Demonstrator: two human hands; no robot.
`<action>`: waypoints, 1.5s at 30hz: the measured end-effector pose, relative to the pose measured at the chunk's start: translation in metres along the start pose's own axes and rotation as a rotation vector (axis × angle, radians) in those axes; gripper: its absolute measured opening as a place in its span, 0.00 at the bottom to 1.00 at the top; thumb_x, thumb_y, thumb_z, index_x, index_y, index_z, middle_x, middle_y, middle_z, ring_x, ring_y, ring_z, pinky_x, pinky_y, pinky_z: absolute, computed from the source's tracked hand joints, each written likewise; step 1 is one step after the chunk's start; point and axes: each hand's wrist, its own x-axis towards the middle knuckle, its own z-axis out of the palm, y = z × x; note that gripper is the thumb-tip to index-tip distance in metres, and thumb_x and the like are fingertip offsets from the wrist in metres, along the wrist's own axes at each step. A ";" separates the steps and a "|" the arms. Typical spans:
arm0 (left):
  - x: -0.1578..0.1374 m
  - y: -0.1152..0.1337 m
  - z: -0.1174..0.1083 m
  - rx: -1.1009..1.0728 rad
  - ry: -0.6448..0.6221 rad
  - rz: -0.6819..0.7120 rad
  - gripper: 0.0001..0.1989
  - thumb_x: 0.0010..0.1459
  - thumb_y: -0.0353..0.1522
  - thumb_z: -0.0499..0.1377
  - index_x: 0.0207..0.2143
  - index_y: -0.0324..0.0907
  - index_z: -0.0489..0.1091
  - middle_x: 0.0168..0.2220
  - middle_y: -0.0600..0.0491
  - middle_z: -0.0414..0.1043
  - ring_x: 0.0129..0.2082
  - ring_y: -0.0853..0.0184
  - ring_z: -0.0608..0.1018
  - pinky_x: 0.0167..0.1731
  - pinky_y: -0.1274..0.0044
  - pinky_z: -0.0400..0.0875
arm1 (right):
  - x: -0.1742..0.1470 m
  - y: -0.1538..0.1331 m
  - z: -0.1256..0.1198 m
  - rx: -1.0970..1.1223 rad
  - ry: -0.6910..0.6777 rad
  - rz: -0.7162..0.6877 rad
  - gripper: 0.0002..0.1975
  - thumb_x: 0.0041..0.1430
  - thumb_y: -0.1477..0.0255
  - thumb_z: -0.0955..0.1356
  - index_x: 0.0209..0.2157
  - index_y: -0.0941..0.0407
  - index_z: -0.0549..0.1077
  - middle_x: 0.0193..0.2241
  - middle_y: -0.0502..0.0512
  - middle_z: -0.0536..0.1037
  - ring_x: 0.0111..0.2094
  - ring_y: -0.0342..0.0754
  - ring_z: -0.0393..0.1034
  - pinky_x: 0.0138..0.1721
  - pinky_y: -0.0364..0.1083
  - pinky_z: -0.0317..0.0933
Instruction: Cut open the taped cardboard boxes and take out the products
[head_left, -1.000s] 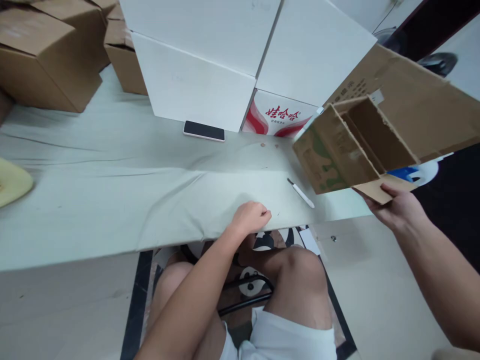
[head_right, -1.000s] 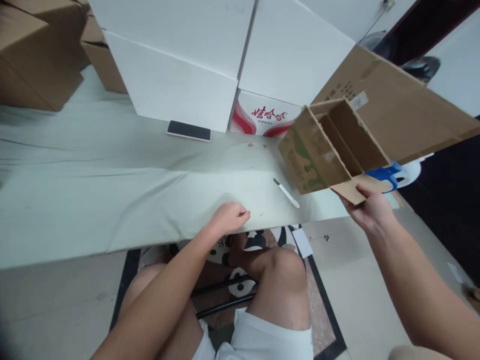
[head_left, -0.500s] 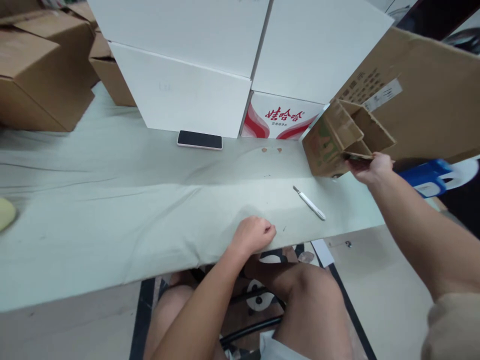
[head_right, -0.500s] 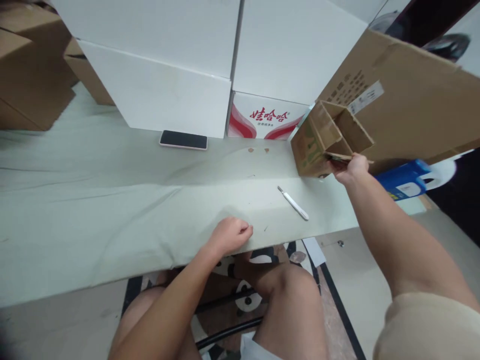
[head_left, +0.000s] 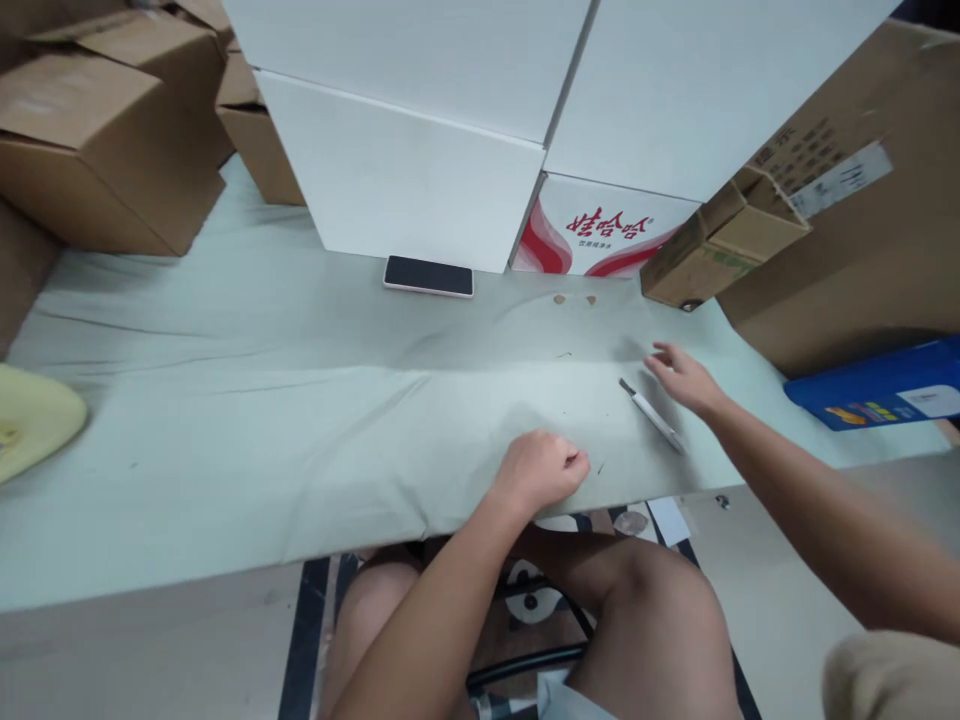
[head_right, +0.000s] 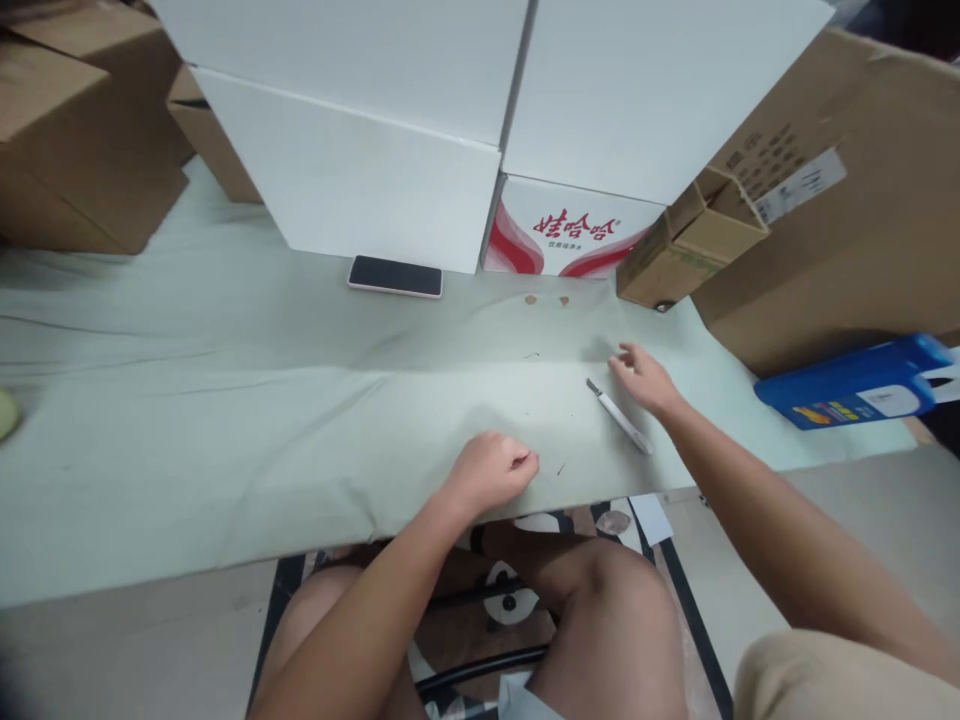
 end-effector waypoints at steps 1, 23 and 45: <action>-0.003 0.000 0.000 -0.006 0.013 0.014 0.20 0.66 0.36 0.52 0.28 0.42 0.81 0.27 0.47 0.78 0.28 0.62 0.75 0.29 0.71 0.53 | -0.019 0.006 0.004 -0.052 -0.028 -0.004 0.34 0.59 0.54 0.66 0.61 0.61 0.70 0.52 0.70 0.80 0.51 0.62 0.75 0.56 0.59 0.67; -0.091 -0.041 -0.048 -0.252 0.266 -0.045 0.18 0.63 0.38 0.53 0.34 0.42 0.82 0.37 0.43 0.83 0.39 0.56 0.82 0.34 0.71 0.67 | -0.085 -0.280 0.074 -0.023 -0.227 -0.621 0.13 0.55 0.60 0.65 0.39 0.52 0.73 0.32 0.52 0.78 0.37 0.51 0.72 0.45 0.51 0.69; -0.124 -0.089 -0.092 -0.426 0.331 -0.245 0.17 0.65 0.38 0.54 0.34 0.43 0.81 0.34 0.45 0.82 0.35 0.59 0.80 0.30 0.72 0.61 | -0.064 -0.633 0.192 -0.400 -0.029 -1.089 0.27 0.69 0.71 0.57 0.62 0.71 0.66 0.69 0.73 0.61 0.70 0.66 0.59 0.69 0.66 0.47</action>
